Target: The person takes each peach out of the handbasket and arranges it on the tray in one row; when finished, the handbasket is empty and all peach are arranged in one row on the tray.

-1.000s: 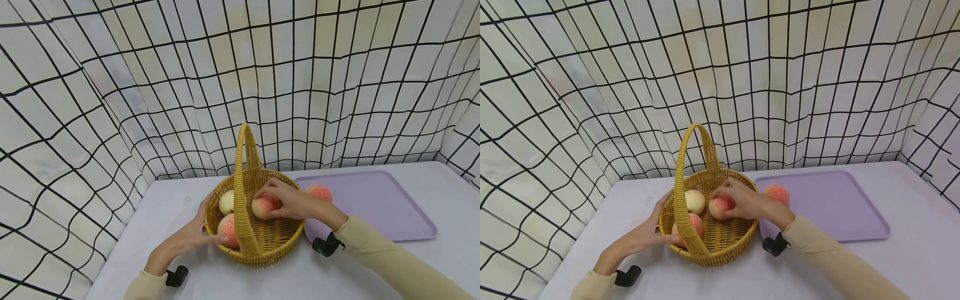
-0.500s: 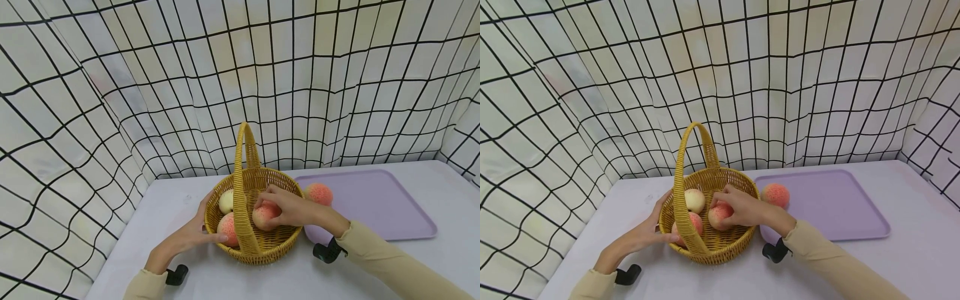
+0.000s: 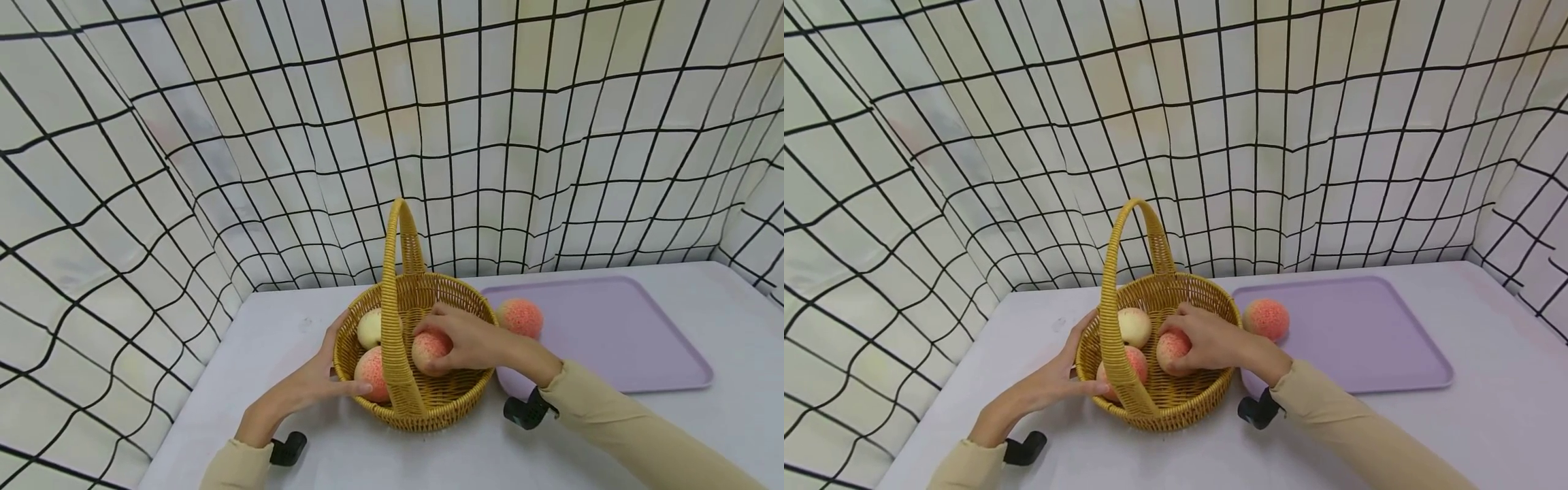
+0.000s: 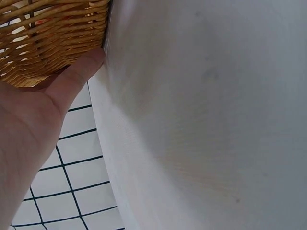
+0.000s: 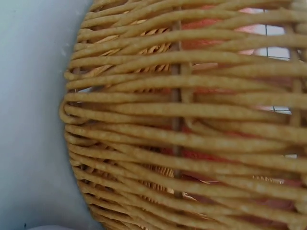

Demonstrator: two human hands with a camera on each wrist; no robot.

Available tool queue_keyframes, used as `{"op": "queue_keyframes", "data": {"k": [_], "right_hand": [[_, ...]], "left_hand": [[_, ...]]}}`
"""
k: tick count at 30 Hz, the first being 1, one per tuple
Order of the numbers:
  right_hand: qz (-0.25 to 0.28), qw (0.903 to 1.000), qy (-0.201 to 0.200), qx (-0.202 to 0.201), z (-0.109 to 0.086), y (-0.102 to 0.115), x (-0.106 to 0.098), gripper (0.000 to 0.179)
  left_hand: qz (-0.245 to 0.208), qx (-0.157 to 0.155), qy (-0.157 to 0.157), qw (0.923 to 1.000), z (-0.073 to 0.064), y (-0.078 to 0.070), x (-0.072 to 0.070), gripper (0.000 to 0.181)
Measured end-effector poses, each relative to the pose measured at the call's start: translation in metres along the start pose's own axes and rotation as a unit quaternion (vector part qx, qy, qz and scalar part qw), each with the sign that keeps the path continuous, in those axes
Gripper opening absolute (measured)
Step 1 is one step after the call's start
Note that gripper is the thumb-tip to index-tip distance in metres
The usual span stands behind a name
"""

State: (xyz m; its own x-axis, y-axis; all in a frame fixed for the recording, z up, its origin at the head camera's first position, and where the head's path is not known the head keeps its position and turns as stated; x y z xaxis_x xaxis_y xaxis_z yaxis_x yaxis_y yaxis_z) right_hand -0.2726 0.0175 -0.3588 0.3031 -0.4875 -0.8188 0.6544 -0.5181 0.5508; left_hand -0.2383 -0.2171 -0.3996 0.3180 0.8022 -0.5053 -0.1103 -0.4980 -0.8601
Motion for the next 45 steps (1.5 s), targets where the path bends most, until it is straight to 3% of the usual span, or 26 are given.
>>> {"op": "queue_keyframes", "data": {"k": [6,14,21,25,28,37,41,45], "right_hand": [[-0.02,0.9997,0.006,-0.009,0.002,0.001,0.005,0.048],[-0.016,0.9983,-0.038,-0.041,-0.004,0.0,-0.007,0.046],[0.026,0.9923,-0.113,-0.042,-0.027,0.005,-0.053,0.054],[0.032,0.9904,-0.123,-0.054,-0.044,0.008,-0.088,0.055],[0.004,0.99,-0.127,-0.061,-0.06,0.005,-0.111,0.057],[-0.098,0.9794,-0.168,-0.056,-0.114,-0.035,-0.154,0.068],[-0.113,0.9768,-0.178,-0.038,-0.135,-0.066,-0.154,0.07],[-0.132,0.9765,-0.167,-0.034,-0.142,-0.094,-0.139,0.067]], "left_hand": [[0.0,-0.003,0.002,1.0,-0.001,0.0,0.0,0.127],[0.005,-0.007,0.003,1.0,-0.001,0.0,-0.001,0.128],[-0.002,0.005,0.007,1.0,0.001,0.0,-0.001,0.13],[0.0,0.001,0.008,1.0,0.001,0.0,0.0,0.128],[0.005,-0.007,0.006,0.9999,0.0,0.0,0.0,0.127],[-0.008,0.001,0.009,0.9999,0.001,0.002,0.002,0.127],[-0.009,0.003,0.013,0.9999,0.002,0.002,0.004,0.128],[-0.002,-0.004,0.006,1.0,0.0,0.002,0.001,0.127]]}}
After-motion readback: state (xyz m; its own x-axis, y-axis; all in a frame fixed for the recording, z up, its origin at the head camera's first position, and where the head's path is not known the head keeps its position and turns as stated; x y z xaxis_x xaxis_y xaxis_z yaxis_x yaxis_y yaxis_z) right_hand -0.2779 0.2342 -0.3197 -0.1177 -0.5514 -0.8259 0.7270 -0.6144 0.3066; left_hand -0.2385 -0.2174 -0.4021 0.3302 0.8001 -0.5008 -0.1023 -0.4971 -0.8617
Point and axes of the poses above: each hand's wrist, its own z-axis towards the middle knuckle, its own x-axis out of the palm, y = z × x, the point moved 7 cm from there along z, towards the middle knuckle, and after that the axes turned 5 degrees about -y, right-handed, at the moved point
